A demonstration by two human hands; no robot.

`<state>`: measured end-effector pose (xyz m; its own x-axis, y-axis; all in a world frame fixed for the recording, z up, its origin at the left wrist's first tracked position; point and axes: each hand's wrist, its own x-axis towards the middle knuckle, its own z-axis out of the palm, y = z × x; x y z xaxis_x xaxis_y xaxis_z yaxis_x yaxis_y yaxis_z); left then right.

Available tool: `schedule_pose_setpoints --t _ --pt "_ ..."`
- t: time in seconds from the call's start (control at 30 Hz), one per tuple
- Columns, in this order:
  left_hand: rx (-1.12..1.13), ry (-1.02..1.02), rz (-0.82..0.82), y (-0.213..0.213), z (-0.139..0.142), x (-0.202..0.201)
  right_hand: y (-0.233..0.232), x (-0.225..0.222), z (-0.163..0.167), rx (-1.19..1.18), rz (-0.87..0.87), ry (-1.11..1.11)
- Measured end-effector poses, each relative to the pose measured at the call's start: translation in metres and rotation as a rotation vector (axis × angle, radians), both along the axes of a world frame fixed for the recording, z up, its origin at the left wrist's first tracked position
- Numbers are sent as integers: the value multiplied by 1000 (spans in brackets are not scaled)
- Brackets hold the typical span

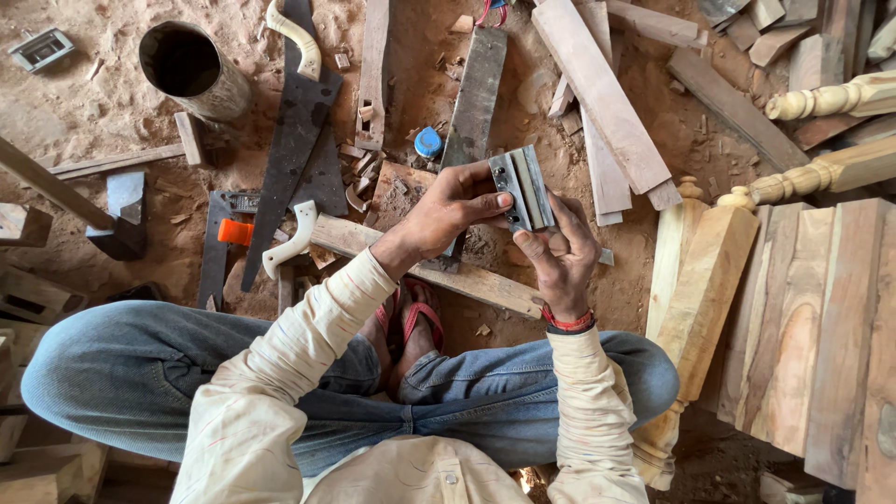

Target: The person sits cross-legged on the floor and sharpens a small metal blade on a grinding stone. They then pick up a hand plane, remove the blade, and sharpen it on the same stone before reassembling the plane.

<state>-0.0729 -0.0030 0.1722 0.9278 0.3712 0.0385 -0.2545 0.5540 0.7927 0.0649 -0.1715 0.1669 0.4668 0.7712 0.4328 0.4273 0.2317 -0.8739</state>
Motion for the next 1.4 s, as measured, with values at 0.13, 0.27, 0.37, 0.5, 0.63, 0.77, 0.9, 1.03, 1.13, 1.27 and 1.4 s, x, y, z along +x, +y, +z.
schedule_pose_setpoints --t 0.13,0.27,0.37,0.5,0.63,0.77,0.9,1.03,1.13,1.27,1.4 --pt "25 41 9 2 3 -3 2 -1 -1 14 -21 -38" --pt "50 20 45 4 4 -3 3 -7 2 36 -91 -127" --pt "53 18 67 4 4 -3 5 -13 6 70 -139 -212" --pt "90 34 88 5 3 -4 10 -19 11 88 -135 -45" --pt "199 48 155 6 4 -5 11 -17 9 101 -82 145" --pt "316 84 218 8 7 -7 9 -8 -1 0 -201 104" --pt "515 216 263 10 8 -8 10 -1 -10 -68 -260 -2" --pt "666 287 278 10 4 -8 14 -2 -3 -25 -249 81" --pt "921 160 378 7 -2 -7 17 -6 9 39 -169 86" --pt "1114 151 358 0 -5 -7 18 -11 21 32 -165 3" --pt "1143 170 357 -4 -3 -8 15 -12 21 -48 -274 -94"
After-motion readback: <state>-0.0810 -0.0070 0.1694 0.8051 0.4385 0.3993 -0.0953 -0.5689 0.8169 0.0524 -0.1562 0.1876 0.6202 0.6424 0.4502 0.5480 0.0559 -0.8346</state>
